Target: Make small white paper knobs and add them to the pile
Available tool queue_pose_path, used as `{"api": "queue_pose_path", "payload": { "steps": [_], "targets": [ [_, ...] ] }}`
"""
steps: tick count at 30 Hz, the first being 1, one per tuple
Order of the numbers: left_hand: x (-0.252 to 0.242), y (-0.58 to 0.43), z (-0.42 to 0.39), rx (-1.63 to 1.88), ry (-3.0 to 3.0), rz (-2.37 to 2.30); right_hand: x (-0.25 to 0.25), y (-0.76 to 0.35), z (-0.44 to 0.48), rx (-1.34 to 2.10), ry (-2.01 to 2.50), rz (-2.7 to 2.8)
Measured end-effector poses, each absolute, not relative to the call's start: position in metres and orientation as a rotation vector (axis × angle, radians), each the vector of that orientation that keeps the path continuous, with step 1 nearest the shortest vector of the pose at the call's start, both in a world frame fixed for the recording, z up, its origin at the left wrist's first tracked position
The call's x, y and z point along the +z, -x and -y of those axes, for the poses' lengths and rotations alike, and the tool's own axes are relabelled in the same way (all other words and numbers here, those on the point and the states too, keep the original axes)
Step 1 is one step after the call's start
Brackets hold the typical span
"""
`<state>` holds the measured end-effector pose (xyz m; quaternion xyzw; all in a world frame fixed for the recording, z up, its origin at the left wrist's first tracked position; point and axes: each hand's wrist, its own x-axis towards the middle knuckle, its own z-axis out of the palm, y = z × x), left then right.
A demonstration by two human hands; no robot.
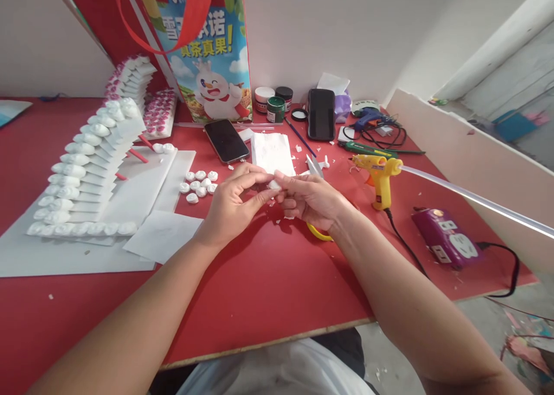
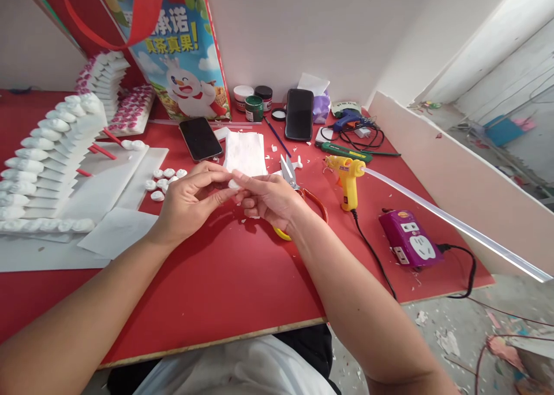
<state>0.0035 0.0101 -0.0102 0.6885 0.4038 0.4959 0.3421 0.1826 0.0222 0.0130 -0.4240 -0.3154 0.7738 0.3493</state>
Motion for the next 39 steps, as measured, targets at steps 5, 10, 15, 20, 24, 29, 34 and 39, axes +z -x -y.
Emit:
{"api": "queue_pose_path", "payload": {
  "steps": [5,10,15,20,24,29,34,39],
  "targets": [
    [-0.013,-0.002,-0.011,1.302,-1.805,-1.061,0.013,-0.186,-0.025,2.032,1.106,0.800],
    [-0.015,-0.001,-0.013,1.316,-1.798,-1.060,0.011,-0.185,-0.023,1.984,1.067,0.882],
    [-0.014,-0.001,-0.011,1.282,-1.903,-1.038,0.009,-0.178,-0.018,1.823,1.148,0.996],
    [-0.009,0.005,-0.014,1.229,-1.943,-1.139,0.010,-0.179,-0.019,1.715,1.177,1.131],
    [0.010,0.031,-0.021,1.242,-1.694,-1.411,0.010,-0.185,-0.024,1.583,1.188,1.103],
    [0.035,0.068,-0.018,1.254,-1.656,-1.467,0.010,-0.186,-0.026,1.528,1.183,1.076],
    [0.032,0.072,-0.026,0.866,-1.890,-1.645,0.011,-0.186,-0.025,1.470,1.178,1.087],
    [0.014,0.063,-0.049,0.527,-2.264,-1.700,0.015,-0.189,-0.027,1.413,1.196,1.048]
  ]
}}
